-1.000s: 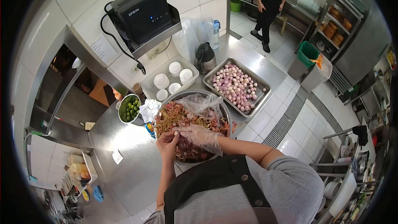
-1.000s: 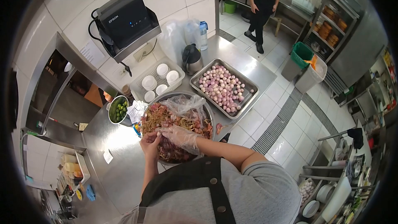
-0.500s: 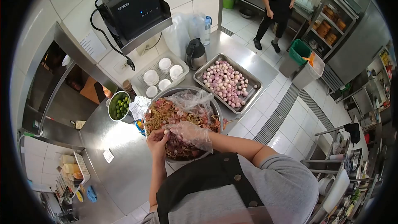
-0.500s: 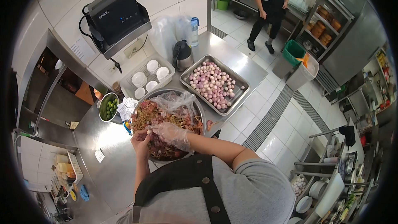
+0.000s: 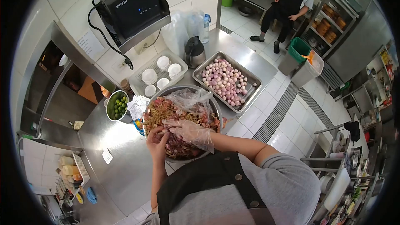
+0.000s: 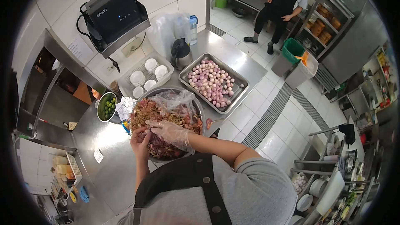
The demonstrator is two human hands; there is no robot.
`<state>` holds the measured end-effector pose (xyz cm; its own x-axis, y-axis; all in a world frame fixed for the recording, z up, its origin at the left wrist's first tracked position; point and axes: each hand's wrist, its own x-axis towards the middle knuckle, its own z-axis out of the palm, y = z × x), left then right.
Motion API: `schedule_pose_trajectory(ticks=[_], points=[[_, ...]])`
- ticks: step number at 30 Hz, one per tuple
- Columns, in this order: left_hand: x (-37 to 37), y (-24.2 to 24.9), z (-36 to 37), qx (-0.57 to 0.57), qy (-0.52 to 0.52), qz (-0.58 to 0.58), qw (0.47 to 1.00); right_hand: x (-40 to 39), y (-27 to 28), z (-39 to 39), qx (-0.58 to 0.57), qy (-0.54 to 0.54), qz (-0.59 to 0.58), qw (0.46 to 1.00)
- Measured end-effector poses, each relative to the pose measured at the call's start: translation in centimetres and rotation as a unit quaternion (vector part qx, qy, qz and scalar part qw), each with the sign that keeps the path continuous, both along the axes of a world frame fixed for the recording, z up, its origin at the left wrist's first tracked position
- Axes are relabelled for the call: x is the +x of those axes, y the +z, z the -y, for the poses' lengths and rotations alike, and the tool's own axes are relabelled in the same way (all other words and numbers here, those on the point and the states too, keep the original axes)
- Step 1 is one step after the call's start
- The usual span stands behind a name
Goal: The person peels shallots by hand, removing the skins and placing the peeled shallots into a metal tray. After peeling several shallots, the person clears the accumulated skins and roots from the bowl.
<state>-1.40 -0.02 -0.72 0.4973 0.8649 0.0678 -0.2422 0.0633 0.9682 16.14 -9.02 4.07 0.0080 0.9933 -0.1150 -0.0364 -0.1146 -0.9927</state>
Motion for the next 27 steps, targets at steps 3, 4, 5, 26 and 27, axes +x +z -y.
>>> schedule_pose_trajectory(ticks=[3, 4, 5, 26, 27], points=[[0.0, 0.0, -0.2, -0.016, 0.016, -0.037, 0.999, -0.5, -0.4, 0.2, -0.001, -0.004, 0.084, 0.996], [0.2, 0.1, -0.1, -0.006, 0.026, -0.035, 0.999, -0.4, -0.7, 0.1, -0.002, -0.005, 0.087, 0.996], [0.2, 0.2, 0.0, 0.004, 0.036, -0.035, 0.999, -0.4, -1.1, -0.1, 0.032, 0.011, 0.11, 0.993], [1.8, 0.0, 0.8, -0.059, 0.154, -0.048, 0.985, 0.2, -5.7, -2.4, 0.032, 0.046, -0.062, 0.997], [1.8, 0.0, 0.8, -0.06, 0.155, -0.048, 0.985, 0.3, -3.7, -1.9, -0.052, 0.034, -0.154, 0.986]])
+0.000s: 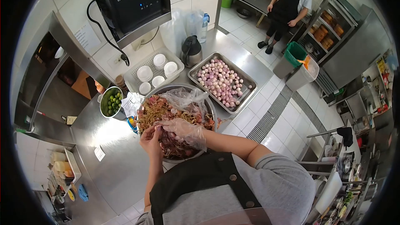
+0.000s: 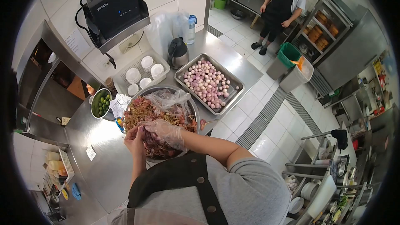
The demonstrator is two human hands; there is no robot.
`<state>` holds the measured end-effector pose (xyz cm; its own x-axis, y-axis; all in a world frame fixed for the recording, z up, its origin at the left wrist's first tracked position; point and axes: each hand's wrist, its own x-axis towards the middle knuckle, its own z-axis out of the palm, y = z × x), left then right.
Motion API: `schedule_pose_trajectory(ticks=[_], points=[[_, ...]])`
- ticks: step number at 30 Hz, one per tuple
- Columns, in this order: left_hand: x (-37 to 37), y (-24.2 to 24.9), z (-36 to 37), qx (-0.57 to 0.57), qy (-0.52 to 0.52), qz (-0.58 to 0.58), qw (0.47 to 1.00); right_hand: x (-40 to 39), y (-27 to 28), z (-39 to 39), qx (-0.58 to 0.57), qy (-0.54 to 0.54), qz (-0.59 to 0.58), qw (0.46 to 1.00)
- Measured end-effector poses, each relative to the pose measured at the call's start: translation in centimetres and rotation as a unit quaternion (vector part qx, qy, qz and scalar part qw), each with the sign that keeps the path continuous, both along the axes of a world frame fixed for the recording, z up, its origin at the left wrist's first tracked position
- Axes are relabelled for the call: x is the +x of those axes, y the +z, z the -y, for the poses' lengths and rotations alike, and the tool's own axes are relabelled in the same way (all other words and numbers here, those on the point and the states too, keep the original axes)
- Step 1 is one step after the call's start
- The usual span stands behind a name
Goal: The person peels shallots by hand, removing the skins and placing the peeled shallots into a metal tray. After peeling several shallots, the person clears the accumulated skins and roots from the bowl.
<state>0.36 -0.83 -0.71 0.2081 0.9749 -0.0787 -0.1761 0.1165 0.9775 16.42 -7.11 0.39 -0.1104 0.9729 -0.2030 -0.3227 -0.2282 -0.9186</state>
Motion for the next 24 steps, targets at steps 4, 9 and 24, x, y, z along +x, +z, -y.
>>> schedule_pose_trajectory(ticks=[4, 9, 24], points=[[-0.3, 0.1, -0.3, -0.007, -0.026, 0.032, 0.999, 0.0, 2.2, 0.6, -0.115, -0.013, -0.118, 0.986], [-1.2, -0.8, -0.8, 0.015, -0.085, 0.057, 0.995, -0.2, 2.9, 1.1, -0.101, -0.031, -0.104, 0.989], [-1.6, 0.0, -1.1, -0.01, -0.106, 0.02, 0.994, -0.6, 2.5, 1.3, -0.116, -0.061, -0.062, 0.989]])
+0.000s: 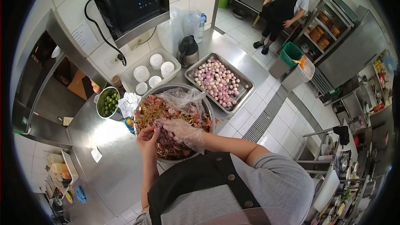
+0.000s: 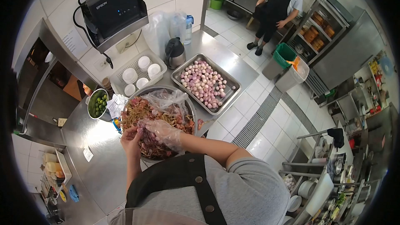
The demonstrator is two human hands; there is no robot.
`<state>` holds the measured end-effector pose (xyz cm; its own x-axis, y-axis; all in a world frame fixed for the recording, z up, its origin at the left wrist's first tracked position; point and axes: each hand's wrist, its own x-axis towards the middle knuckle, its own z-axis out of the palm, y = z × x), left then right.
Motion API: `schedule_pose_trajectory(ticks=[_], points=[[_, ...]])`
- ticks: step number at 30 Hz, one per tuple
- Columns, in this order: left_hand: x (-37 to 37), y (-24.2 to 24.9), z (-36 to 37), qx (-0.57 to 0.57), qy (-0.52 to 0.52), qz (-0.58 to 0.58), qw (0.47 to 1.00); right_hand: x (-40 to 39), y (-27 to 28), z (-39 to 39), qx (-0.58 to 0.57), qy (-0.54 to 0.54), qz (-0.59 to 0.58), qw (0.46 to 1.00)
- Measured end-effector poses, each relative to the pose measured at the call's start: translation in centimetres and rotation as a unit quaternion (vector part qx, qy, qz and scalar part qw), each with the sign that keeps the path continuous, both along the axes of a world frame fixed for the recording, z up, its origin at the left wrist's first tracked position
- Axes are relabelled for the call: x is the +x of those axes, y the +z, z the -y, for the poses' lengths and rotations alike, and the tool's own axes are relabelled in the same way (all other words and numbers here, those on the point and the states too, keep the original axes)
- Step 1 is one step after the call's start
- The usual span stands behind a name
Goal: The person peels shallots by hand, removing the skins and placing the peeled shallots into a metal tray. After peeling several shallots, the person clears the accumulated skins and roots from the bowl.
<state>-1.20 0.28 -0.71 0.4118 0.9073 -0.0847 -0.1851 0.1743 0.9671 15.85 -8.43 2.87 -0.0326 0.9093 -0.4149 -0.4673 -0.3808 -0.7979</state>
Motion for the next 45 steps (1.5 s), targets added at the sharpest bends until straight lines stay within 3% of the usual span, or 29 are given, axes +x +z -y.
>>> schedule_pose_trajectory(ticks=[5, 7, 11, 13, 14, 16, 17, 19, 25, 29, 32, 34, 35, 37, 38, 39, 41, 42, 43, 44, 45], points=[[0.0, 0.2, 0.5, 0.028, -0.008, 0.007, 1.0, -0.5, -0.6, -0.4, 0.028, -0.02, 0.037, 0.999], [-0.4, 0.1, 0.4, 0.02, -0.011, 0.008, 1.0, -0.3, 0.4, 0.1, -0.027, -0.036, 0.004, 0.999], [-0.8, 1.0, 0.4, 0.017, -0.013, -0.017, 1.0, 0.7, -0.2, -0.2, -0.018, -0.041, -0.047, 0.998], [-0.9, 1.2, 0.4, 0.023, -0.008, -0.03, 0.999, 0.8, 0.3, -0.2, -0.001, 0.01, 0.059, 0.998], [-0.9, 1.3, 0.5, 0.028, -0.005, -0.042, 0.999, 0.7, -0.6, -0.4, 0.0, 0.01, 0.06, 0.998], [-0.8, 1.6, 0.6, 0.035, 0.002, -0.046, 0.998, 0.4, -3.1, -0.9, 0.132, -0.026, 0.15, 0.979], [-0.7, 1.7, 0.7, 0.041, 0.008, -0.05, 0.998, 0.2, -0.7, -0.4, 0.132, -0.026, 0.15, 0.979], [-0.4, 1.6, 0.6, 0.039, 0.01, -0.052, 0.998, -0.3, 3.5, 0.9, 0.201, -0.043, 0.373, 0.905], [-0.1, 1.3, 0.3, 0.056, -0.029, -0.061, 0.996, 0.1, 1.6, 0.8, 0.204, 0.092, 0.374, 0.9], [-0.2, 1.0, -0.1, 0.055, -0.039, -0.063, 0.996, 0.0, 1.5, 0.9, 0.195, 0.094, 0.358, 0.908], [-0.5, 1.1, -0.5, 0.067, -0.038, -0.112, 0.991, 0.2, 0.8, 0.4, 0.204, 0.117, 0.252, 0.939], [-0.4, 1.7, -0.9, 0.062, -0.034, -0.138, 0.988, 0.4, -0.8, 0.1, 0.239, 0.091, 0.457, 0.852], [-0.4, 2.1, -1.1, 0.063, -0.044, -0.16, 0.984, 0.3, -2.9, -0.4, 0.277, 0.055, 0.46, 0.842], [-0.4, 3.2, -1.2, 0.074, -0.047, -0.175, 0.981, 0.5, -1.0, -0.6, 0.275, 0.041, 0.359, 0.891], [-0.3, 3.7, -1.2, 0.069, -0.056, -0.157, 0.984, 0.3, -2.7, -1.0, 0.31, 0.006, 0.388, 0.868], [-0.1, 4.0, -1.4, 0.065, -0.066, -0.136, 0.986, 0.5, 1.4, -0.4, 0.137, 0.073, 0.288, 0.945], [-0.1, 3.5, -1.9, 0.08, -0.088, -0.1, 0.988, 0.8, -0.2, -0.8, 0.13, 0.052, 0.169, 0.976], [-0.1, 3.3, -2.2, 0.071, -0.095, -0.097, 0.988, 1.4, -1.1, -0.9, 0.181, 0.03, 0.18, 0.966], [-0.2, 3.1, -2.3, 0.064, -0.101, -0.093, 0.989, 0.9, -3.2, -1.3, 0.335, -0.109, 0.208, 0.912], [-0.3, 2.7, -2.5, 0.049, -0.089, -0.103, 0.99, 2.3, -0.6, -1.0, 0.17, 0.012, 0.315, 0.934], [-0.4, 2.3, -2.7, 0.051, -0.103, -0.072, 0.991, 1.7, 3.0, -0.5, 0.084, 0.001, 0.28, 0.956]])
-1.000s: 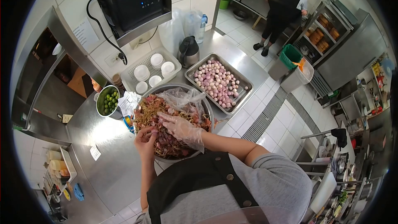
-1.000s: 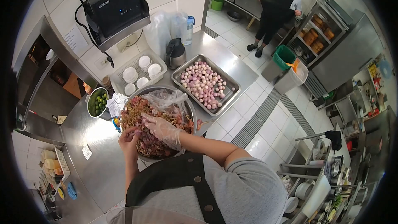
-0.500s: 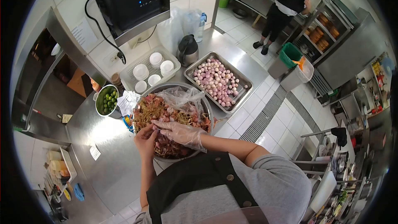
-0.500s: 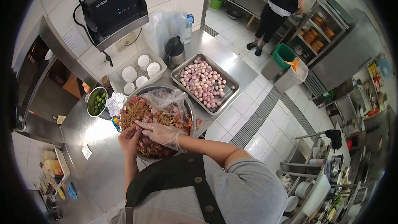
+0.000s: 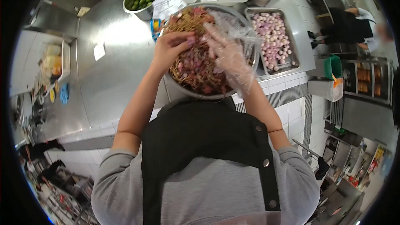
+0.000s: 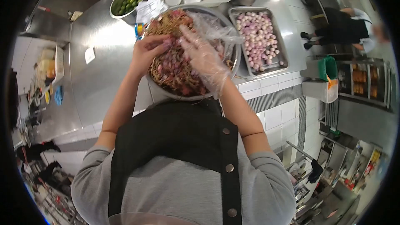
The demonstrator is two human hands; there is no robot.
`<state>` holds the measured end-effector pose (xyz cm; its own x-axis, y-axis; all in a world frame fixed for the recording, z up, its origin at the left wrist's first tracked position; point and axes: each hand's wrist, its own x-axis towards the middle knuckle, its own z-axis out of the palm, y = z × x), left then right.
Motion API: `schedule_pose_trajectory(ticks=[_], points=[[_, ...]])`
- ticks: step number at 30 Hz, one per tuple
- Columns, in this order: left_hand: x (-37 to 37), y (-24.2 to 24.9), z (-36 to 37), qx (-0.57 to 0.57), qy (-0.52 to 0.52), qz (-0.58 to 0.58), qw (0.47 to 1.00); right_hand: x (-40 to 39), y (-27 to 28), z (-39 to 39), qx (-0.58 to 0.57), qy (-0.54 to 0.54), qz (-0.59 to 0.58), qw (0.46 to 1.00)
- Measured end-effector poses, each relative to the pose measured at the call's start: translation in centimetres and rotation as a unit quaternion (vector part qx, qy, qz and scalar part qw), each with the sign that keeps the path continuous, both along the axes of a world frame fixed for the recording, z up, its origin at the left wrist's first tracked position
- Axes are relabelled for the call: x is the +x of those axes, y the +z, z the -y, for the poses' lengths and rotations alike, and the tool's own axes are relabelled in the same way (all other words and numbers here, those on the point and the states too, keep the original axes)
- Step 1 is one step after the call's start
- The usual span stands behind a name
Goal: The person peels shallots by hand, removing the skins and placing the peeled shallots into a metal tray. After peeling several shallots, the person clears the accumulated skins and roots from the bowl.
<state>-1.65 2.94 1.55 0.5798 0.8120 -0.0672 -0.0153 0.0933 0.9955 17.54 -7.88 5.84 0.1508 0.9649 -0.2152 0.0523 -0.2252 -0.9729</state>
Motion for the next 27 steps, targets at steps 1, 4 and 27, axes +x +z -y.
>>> schedule_pose_trajectory(ticks=[1, 4, 27], points=[[-0.1, 0.0, 0.0, 0.003, -0.018, 0.033, 0.999, 0.5, 0.1, 0.1, -0.027, 0.012, -0.009, 1.0], [-0.2, 0.7, 0.4, -0.016, -0.011, 0.036, 0.999, 0.3, -0.4, 0.3, -0.037, 0.039, -0.007, 0.999], [0.7, 1.8, 0.4, 0.034, 0.013, -0.063, 0.997, -0.7, -1.4, 0.0, 0.071, 0.132, 0.085, 0.985]])
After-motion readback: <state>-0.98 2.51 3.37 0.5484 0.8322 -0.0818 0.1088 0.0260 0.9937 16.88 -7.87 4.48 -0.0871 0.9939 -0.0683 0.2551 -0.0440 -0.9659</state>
